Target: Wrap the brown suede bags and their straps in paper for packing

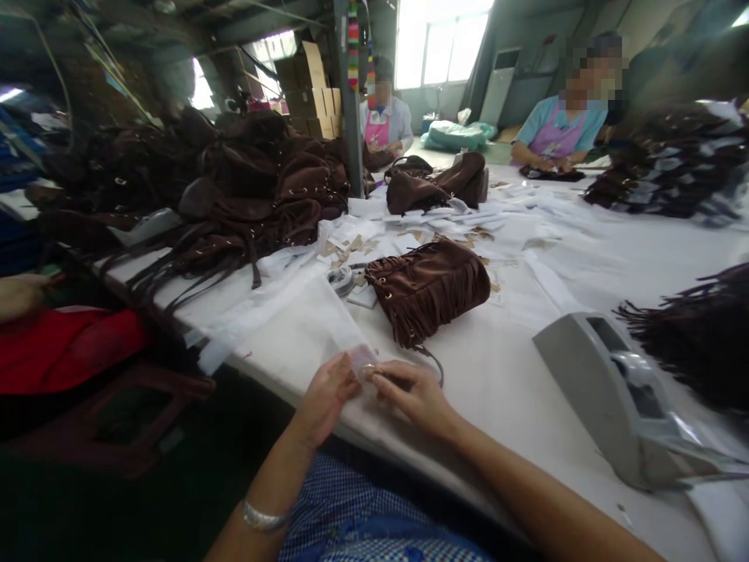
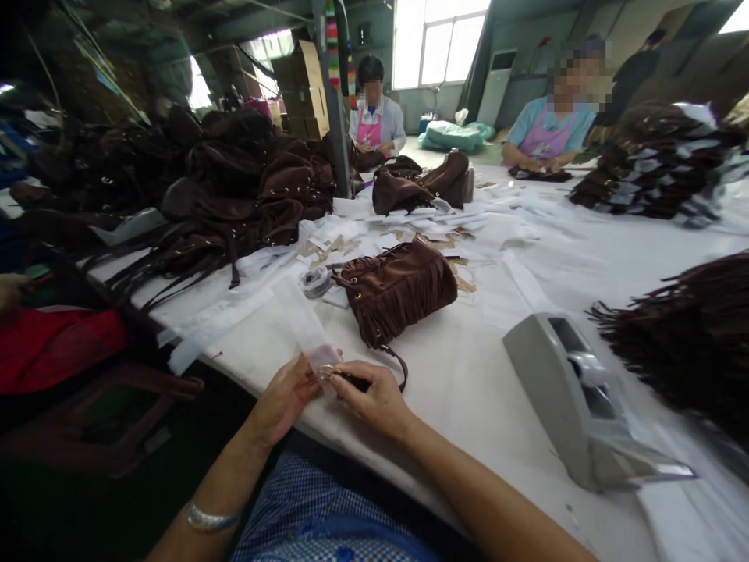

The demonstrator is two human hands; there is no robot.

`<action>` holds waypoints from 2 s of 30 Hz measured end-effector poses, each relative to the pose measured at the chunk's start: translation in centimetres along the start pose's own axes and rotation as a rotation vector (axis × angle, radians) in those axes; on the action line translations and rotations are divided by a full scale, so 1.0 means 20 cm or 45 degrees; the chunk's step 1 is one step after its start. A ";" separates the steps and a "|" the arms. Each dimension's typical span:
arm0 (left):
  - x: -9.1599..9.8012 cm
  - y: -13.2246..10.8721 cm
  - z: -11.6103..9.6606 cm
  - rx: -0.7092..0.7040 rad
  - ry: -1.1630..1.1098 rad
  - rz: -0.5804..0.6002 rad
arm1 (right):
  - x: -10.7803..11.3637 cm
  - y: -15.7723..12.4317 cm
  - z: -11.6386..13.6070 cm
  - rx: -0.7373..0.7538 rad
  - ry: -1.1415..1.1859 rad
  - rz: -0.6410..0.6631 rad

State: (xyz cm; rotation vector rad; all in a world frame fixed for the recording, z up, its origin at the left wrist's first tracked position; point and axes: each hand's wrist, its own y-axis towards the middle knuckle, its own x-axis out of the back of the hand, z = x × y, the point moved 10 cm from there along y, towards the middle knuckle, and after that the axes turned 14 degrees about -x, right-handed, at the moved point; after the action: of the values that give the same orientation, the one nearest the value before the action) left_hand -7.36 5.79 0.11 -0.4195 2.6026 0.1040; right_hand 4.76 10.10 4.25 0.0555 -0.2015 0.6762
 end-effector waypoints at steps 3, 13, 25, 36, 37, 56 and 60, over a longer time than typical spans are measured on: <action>-0.02 -0.02 0.03 0.012 0.074 -0.005 | -0.01 0.00 -0.03 -0.076 0.028 0.018; 0.04 -0.02 0.06 -0.030 0.151 -0.144 | 0.04 0.01 -0.08 -0.101 0.085 -0.118; 0.21 -0.01 -0.02 -0.116 -0.099 -0.567 | 0.09 -0.01 -0.09 -0.102 0.067 -0.267; 0.18 -0.02 0.02 -0.084 -0.107 -0.578 | 0.10 -0.02 -0.05 -0.003 -0.004 -0.286; 0.18 -0.03 0.01 -0.126 -0.066 -0.572 | 0.09 -0.02 -0.05 -0.003 0.019 -0.260; 0.16 -0.04 0.04 -0.045 -0.153 -0.574 | 0.08 -0.03 -0.04 0.035 0.002 -0.263; 0.18 -0.04 0.05 -0.030 -0.151 -0.588 | 0.09 -0.04 -0.04 0.023 -0.014 -0.285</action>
State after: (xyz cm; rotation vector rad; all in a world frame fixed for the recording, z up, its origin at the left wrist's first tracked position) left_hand -9.61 4.14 -2.54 -0.9769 2.3252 0.0008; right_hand 6.70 10.69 3.80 0.0978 -0.1963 0.4546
